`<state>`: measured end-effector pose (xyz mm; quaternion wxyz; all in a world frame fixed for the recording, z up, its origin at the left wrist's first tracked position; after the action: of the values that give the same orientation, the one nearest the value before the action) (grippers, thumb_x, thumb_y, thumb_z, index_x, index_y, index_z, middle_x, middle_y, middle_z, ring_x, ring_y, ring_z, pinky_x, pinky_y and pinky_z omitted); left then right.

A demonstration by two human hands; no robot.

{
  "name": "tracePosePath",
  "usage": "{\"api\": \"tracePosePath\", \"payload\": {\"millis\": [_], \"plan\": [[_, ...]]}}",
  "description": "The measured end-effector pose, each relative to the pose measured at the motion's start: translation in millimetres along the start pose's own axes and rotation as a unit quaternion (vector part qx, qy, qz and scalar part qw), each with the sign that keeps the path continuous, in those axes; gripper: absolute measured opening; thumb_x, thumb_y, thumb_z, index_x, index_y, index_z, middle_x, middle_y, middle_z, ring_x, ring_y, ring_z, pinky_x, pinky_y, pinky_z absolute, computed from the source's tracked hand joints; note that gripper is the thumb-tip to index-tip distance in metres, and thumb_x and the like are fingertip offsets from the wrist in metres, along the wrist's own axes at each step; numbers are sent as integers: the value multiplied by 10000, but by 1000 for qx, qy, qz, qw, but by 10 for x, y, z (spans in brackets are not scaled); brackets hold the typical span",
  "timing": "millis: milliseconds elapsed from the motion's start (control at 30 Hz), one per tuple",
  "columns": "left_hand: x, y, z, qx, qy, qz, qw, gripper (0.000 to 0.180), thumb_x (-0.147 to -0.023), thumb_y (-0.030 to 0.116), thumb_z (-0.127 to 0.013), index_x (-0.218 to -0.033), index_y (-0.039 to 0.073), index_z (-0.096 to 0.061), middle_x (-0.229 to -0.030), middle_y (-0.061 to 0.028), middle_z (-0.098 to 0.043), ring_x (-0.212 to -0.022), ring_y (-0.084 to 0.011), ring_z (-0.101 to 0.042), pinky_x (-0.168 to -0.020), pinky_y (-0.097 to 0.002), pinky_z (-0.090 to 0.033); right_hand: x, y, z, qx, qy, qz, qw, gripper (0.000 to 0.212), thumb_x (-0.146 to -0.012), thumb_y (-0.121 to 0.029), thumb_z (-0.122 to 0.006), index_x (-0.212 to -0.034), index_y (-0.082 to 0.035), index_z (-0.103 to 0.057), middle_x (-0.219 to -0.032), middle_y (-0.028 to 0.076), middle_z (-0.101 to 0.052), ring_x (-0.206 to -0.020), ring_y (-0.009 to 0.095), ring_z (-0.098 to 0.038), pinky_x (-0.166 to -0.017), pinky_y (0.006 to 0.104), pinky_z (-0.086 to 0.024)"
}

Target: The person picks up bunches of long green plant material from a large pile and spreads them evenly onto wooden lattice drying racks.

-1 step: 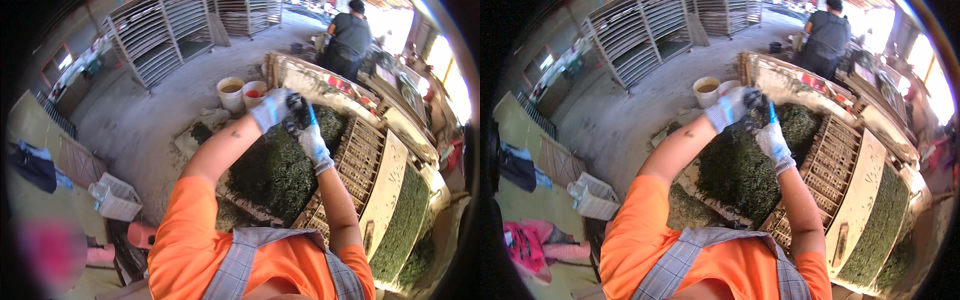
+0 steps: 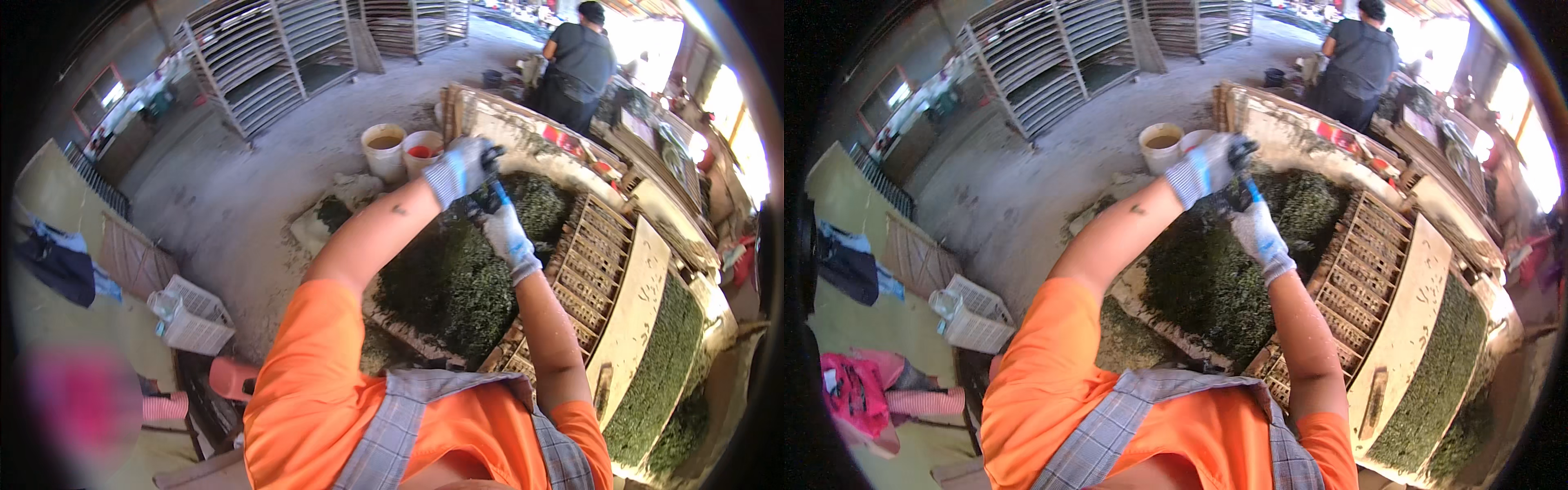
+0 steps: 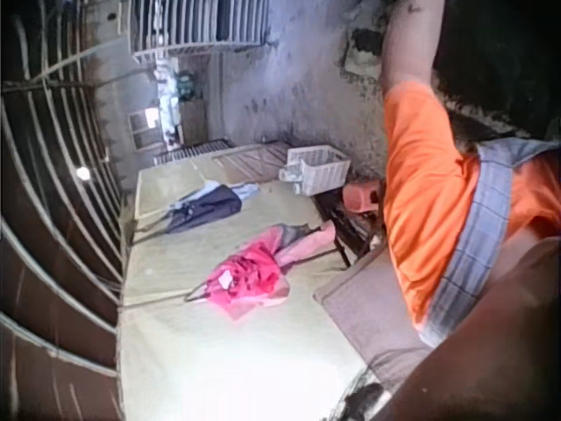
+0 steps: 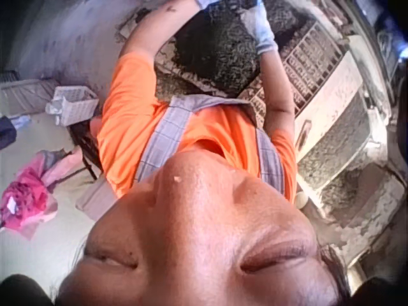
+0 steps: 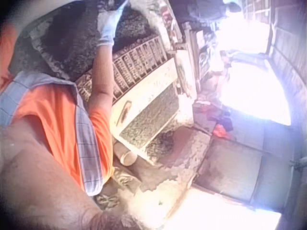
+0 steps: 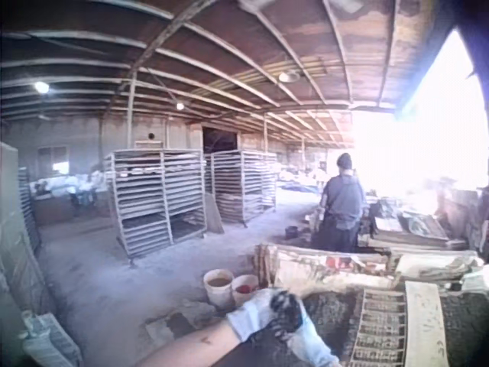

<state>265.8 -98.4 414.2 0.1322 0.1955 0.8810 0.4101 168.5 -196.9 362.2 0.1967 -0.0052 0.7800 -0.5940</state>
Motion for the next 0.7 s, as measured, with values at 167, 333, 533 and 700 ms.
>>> {"api": "tracePosePath", "payload": {"millis": [167, 333, 533, 700], "plan": [[141, 526, -318, -39, 193, 32, 980, 156, -976, 95, -432, -982, 33, -575, -805, -70, -679, -450, -74, -430, -413, -208, -414, 661, 923, 130, 148, 77, -139, 976, 245, -949, -125, -599, -1180, -44, -599, -1046, 31, -677, -902, 131, -583, -802, 281, -470], [128, 78, 91, 20, 111, 114, 987, 132, -947, 143, -522, -994, 52, -606, -847, -50, -700, -433, -45, -434, -383, -196, -395, 1512, 1730, 793, 748, -287, 61, 596, 260, -968, -30, -470, -1171, -67, -629, -1049, 42, -685, -966, 145, -589, -876, 301, -480], [348, 72, 9, -93, -13, 61, 994, 285, -954, 268, -590, -1134, 48, -609, -928, -85, -710, -525, -86, -545, -478, -230, -490, 1316, 803, 609, 577, -129, -347, 728, 249, -892, -134, -551, -1113, -49, -627, -1048, 86, -677, -969, 237, -633, -882, 330, -510], [530, -340, 80, -59, -108, 30, 992, 382, -942, 363, -604, -1170, 56, -611, -1029, -102, -665, -919, -154, -630, -785, -332, -544, -135, -879, 70, 674, 10, -88, 733, 292, -788, -214, -627, -1058, -107, -659, -890, 183, -690, -827, 348, -675, -743, 423, -550]]}}
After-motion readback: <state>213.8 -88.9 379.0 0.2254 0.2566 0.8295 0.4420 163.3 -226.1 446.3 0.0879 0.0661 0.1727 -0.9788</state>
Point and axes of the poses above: each hand's wrist, its own x-axis away from the middle knuckle, its own z-axis out of the back of the hand, y = z × x, the point moved 4 cm from there along -x, towards the middle knuckle
